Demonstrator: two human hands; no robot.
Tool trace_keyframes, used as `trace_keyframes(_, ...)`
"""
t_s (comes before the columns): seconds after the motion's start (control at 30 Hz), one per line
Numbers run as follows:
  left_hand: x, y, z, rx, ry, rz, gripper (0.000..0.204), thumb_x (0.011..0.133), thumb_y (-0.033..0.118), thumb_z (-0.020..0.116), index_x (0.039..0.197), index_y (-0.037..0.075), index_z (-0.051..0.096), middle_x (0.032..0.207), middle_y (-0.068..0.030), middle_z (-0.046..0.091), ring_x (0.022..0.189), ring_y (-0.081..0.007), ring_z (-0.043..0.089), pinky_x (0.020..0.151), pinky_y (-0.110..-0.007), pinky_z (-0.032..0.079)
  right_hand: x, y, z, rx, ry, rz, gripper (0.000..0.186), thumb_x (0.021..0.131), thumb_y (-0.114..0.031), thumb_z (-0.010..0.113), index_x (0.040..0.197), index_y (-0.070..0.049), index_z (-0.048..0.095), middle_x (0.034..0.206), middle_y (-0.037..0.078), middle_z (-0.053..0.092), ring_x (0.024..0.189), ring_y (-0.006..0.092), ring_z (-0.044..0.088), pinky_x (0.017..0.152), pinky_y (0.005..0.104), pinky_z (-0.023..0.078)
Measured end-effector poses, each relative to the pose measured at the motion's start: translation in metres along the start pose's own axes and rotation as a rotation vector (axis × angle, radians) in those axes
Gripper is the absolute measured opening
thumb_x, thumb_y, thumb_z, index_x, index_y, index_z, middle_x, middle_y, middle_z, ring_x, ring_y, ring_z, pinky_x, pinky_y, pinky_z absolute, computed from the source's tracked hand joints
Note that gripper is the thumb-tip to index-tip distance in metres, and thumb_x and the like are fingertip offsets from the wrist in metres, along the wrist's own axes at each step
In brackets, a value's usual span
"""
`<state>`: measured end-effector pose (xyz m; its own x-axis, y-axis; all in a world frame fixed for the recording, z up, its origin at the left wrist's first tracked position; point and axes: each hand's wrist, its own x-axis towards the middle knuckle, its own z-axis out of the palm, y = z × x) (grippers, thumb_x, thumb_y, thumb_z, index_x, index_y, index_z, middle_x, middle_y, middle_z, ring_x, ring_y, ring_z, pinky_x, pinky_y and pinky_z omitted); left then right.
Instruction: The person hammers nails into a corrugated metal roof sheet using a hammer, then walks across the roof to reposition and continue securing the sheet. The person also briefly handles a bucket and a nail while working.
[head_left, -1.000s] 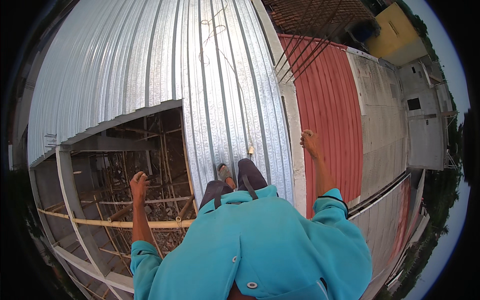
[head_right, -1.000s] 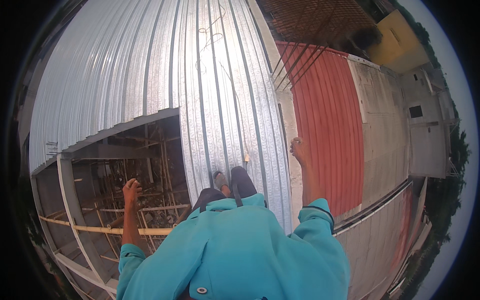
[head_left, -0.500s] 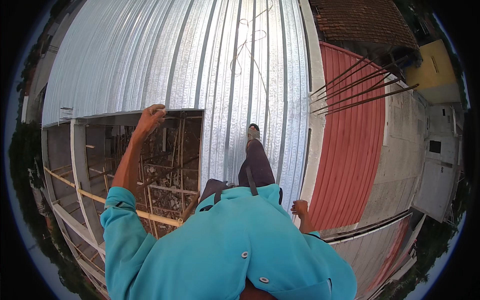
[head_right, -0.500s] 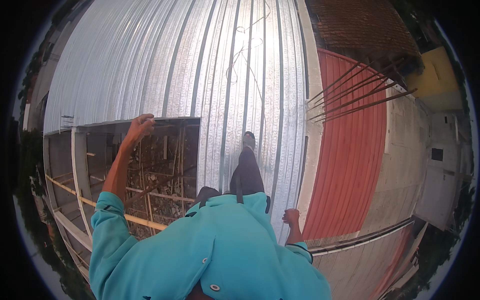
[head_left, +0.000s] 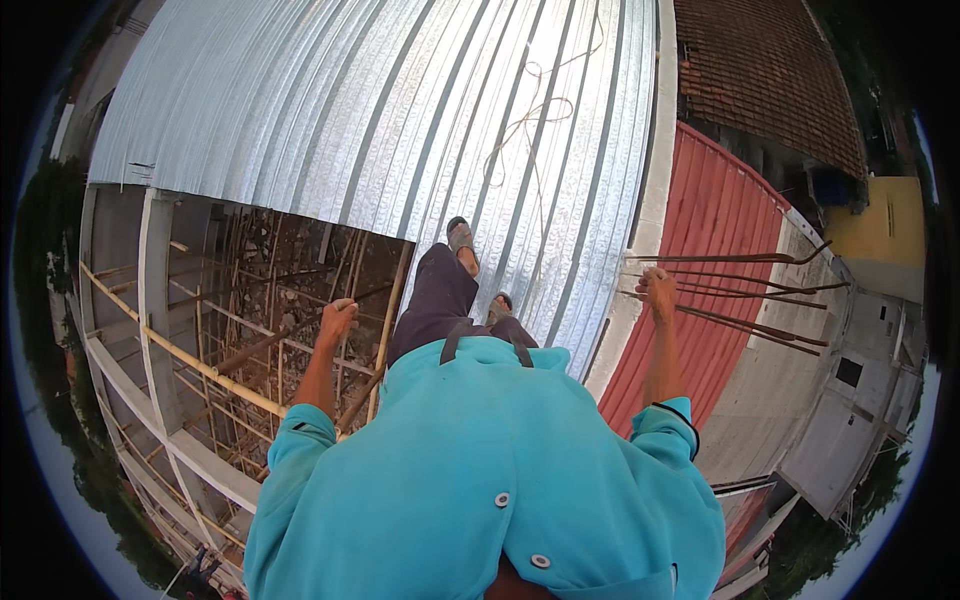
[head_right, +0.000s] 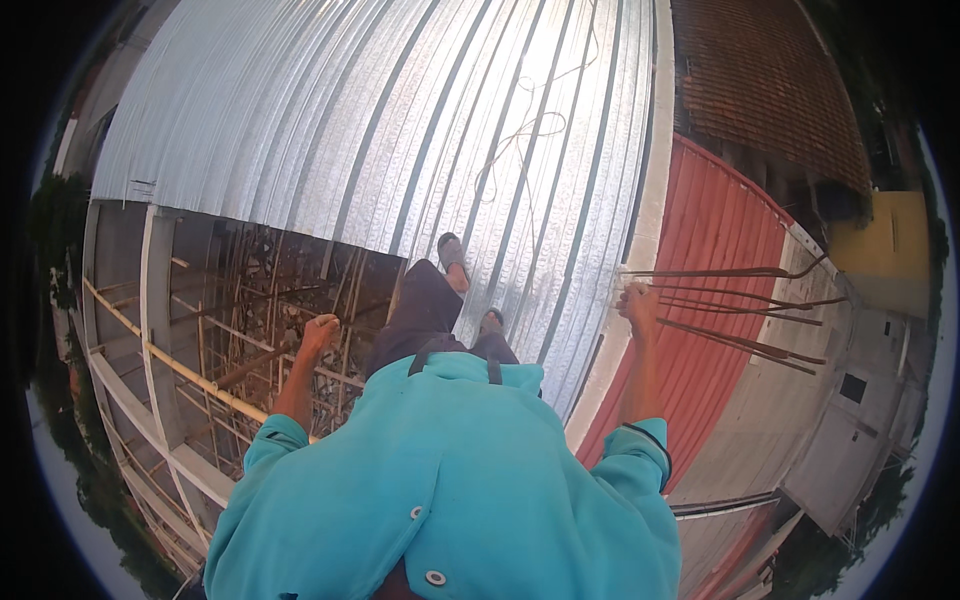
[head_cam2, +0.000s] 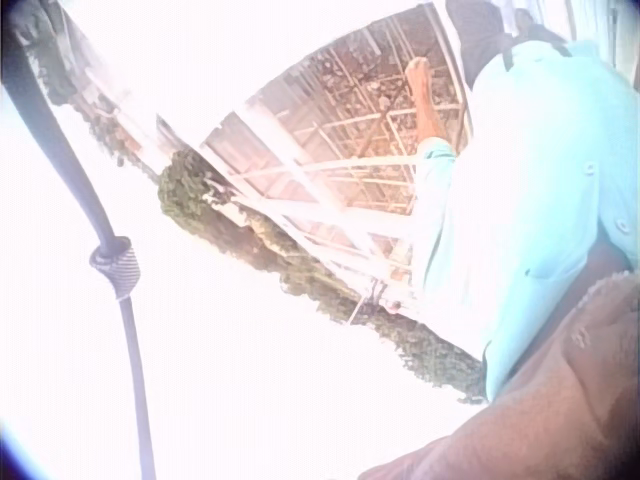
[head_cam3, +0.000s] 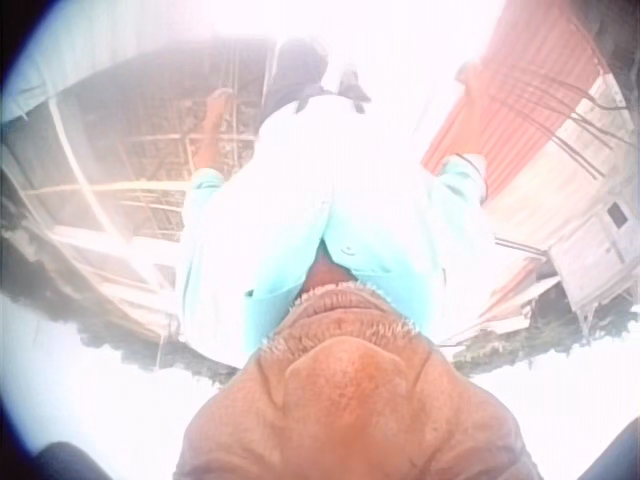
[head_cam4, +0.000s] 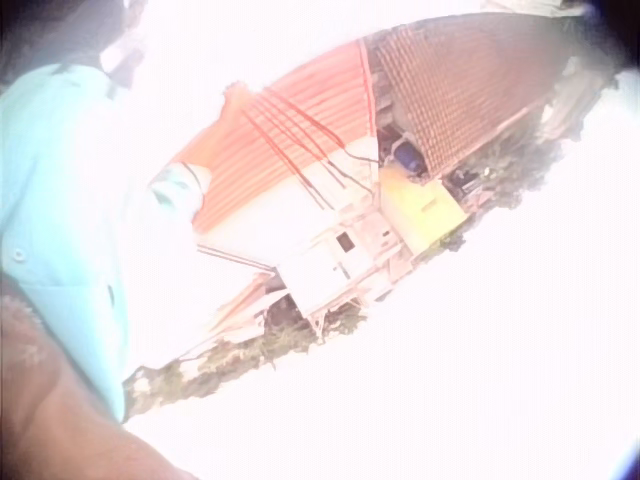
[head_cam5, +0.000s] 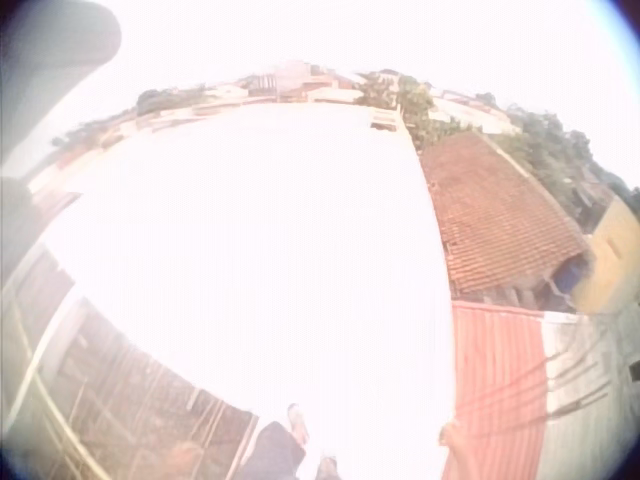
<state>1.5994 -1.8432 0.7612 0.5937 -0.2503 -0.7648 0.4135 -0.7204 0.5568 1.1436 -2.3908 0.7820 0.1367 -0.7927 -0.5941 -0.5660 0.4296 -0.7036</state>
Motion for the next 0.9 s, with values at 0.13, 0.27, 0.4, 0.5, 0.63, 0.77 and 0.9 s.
trace_keyframes(0.13, 0.047, -0.086, -0.020, 0.253, 0.187, -0.460, 0.033, 0.085, 0.015, 0.068, 0.112, -0.004, 0.066, 0.113, -0.0212, 0.066, 0.091, -0.0325, 0.067, 0.067, -0.049, 0.054, 0.082, -0.130, 0.057, -0.027, -0.060, -0.164, 0.032, 0.092, -0.024, 0.060, 0.111, 0.001, 0.062, 0.079, 0.007, 0.062, 0.066, 0.0148, 0.062, 0.055, 0.0267, 0.049)
trace_keyframes(0.27, 0.130, -0.036, -0.024, -0.140, 0.252, -0.435, 0.025, 0.087, 0.020, 0.064, 0.094, -0.004, 0.067, 0.079, -0.0173, 0.063, 0.067, -0.0275, 0.060, 0.052, -0.046, 0.046, 0.154, -0.235, 0.129, -0.056, -0.081, -0.293, 0.034, 0.093, -0.023, 0.061, 0.113, 0.004, 0.060, 0.077, 0.007, 0.060, 0.060, 0.0142, 0.060, 0.050, 0.0249, 0.047)
trace_keyframes(0.4, 0.219, 0.138, -0.011, -0.425, 0.255, -0.196, 0.031, 0.083, 0.019, 0.065, 0.107, 0.000, 0.069, 0.073, -0.0075, 0.061, 0.059, -0.0189, 0.058, 0.048, -0.036, 0.044, 0.200, -0.285, 0.213, -0.139, -0.213, -0.158, 0.026, 0.091, -0.018, 0.058, 0.106, 0.004, 0.058, 0.073, 0.008, 0.059, 0.057, 0.0152, 0.059, 0.045, 0.0256, 0.046)
trace_keyframes(0.5, 0.258, 0.298, -0.016, -0.370, 0.161, 0.068, 0.044, 0.086, 0.027, 0.066, 0.122, 0.002, 0.063, 0.103, -0.0134, 0.068, 0.081, -0.0215, 0.068, 0.060, -0.035, 0.051, 0.225, -0.299, 0.274, -0.323, -0.374, 0.048, 0.031, 0.088, -0.013, 0.060, 0.111, 0.007, 0.058, 0.074, 0.012, 0.062, 0.055, 0.0209, 0.063, 0.041, 0.0307, 0.049)
trace_keyframes(0.63, 0.274, 0.430, -0.037, -0.380, 0.129, 0.429, 0.046, 0.088, 0.027, 0.062, 0.122, -0.004, 0.061, 0.098, -0.0190, 0.070, 0.080, -0.0216, 0.065, 0.071, -0.036, 0.052, 0.263, -0.317, 0.338, -0.519, -0.529, -0.222, 0.016, 0.078, -0.015, 0.064, 0.080, 0.001, 0.065, 0.067, 0.012, 0.062, 0.060, 0.0297, 0.064, 0.049, 0.0397, 0.051)
trace_keyframes(0.77, 0.325, 0.453, -0.067, -0.312, 0.153, 0.249, 0.045, 0.088, 0.029, 0.065, 0.121, -0.001, 0.062, 0.103, -0.0165, 0.070, 0.087, -0.0227, 0.069, 0.073, -0.036, 0.054, 0.308, -0.361, 0.394, -0.600, -0.655, -0.345, 0.028, 0.083, -0.014, 0.063, 0.103, 0.005, 0.062, 0.076, 0.014, 0.066, 0.058, 0.0245, 0.066, 0.045, 0.0348, 0.054)
trace_keyframes(0.9, 0.379, 0.378, -0.096, -0.224, 0.395, -0.038, 0.036, 0.085, 0.027, 0.064, 0.111, 0.002, 0.069, 0.089, -0.0110, 0.071, 0.071, -0.0194, 0.068, 0.061, -0.034, 0.052, 0.360, -0.431, 0.442, -0.581, -0.551, -0.004, 0.032, 0.085, -0.015, 0.063, 0.109, 0.007, 0.062, 0.077, 0.015, 0.066, 0.057, 0.0228, 0.066, 0.045, 0.0347, 0.056)
